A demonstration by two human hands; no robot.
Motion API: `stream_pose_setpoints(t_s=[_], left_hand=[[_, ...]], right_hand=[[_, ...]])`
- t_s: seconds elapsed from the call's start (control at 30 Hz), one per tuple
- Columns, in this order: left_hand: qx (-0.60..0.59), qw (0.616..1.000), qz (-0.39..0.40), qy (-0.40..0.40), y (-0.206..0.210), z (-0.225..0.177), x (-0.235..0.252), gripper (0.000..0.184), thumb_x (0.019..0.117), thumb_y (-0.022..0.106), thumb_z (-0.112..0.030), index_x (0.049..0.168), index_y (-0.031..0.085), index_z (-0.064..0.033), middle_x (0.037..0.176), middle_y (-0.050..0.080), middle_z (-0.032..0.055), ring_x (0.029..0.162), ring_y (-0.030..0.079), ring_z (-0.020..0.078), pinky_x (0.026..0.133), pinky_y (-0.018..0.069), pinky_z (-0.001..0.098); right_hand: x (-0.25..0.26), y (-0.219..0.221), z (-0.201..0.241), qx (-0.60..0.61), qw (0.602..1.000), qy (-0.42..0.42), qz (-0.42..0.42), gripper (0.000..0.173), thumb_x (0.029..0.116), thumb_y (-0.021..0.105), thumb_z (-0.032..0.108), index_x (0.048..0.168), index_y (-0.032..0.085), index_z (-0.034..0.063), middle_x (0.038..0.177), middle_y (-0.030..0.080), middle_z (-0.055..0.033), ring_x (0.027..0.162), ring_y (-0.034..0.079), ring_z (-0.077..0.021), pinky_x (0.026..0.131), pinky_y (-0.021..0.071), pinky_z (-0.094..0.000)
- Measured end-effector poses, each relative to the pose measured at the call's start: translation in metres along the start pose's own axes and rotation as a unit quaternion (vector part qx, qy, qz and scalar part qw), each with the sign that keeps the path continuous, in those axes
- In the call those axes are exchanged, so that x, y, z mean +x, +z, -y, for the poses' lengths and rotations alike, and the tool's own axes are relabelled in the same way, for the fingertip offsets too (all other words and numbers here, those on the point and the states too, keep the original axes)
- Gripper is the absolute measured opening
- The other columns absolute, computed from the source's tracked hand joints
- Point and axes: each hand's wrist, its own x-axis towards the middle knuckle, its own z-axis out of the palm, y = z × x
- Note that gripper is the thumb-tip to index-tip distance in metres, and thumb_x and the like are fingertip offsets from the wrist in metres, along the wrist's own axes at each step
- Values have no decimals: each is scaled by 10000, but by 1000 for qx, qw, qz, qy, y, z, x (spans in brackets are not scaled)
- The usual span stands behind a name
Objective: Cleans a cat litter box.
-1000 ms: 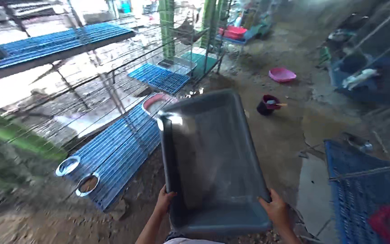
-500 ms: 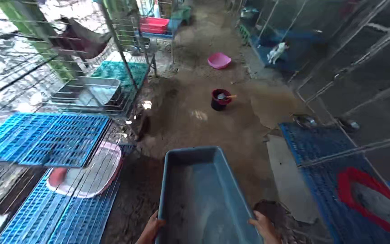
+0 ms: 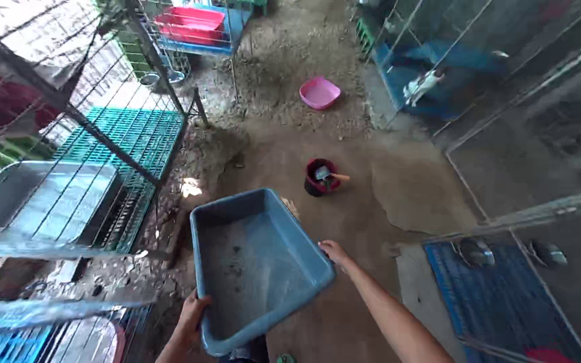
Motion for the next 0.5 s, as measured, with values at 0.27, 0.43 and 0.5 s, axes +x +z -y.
stream_pose_setpoints(t_s=[0.27, 0.43, 0.5], left_hand=[[80, 997, 15, -8, 116, -154, 308, 425, 934, 571, 70, 1355, 518, 64, 1113, 634, 266, 905, 638, 313, 803, 534, 493], [85, 996, 35, -18, 200, -175, 494, 432, 929, 589, 47, 1355, 520, 48, 1133, 633, 264, 937, 646, 322, 827, 538, 508], [64, 997, 43, -10, 224, -153, 562, 483, 911, 575, 53, 1387, 492, 34, 1146, 629, 244, 926, 647, 289, 808, 549, 475]], right_hand=[[212, -107, 103, -129, 981, 97, -110, 477, 1027, 646, 181, 1445, 530, -20, 1407, 583, -278, 1316, 567, -412, 1111, 437, -541], [393, -150, 101, -249, 941, 172, -152, 561, 1027, 627, 214, 1520, 454, 8, 1465, 538, -278, 1347, 545, -428, 1116, 434, -582], [464, -156, 89, -282, 929, 169, -171, 594, 1017, 619, 179, 1526, 413, -44, 1517, 460, -312, 1391, 481, -466, 1133, 406, -609]])
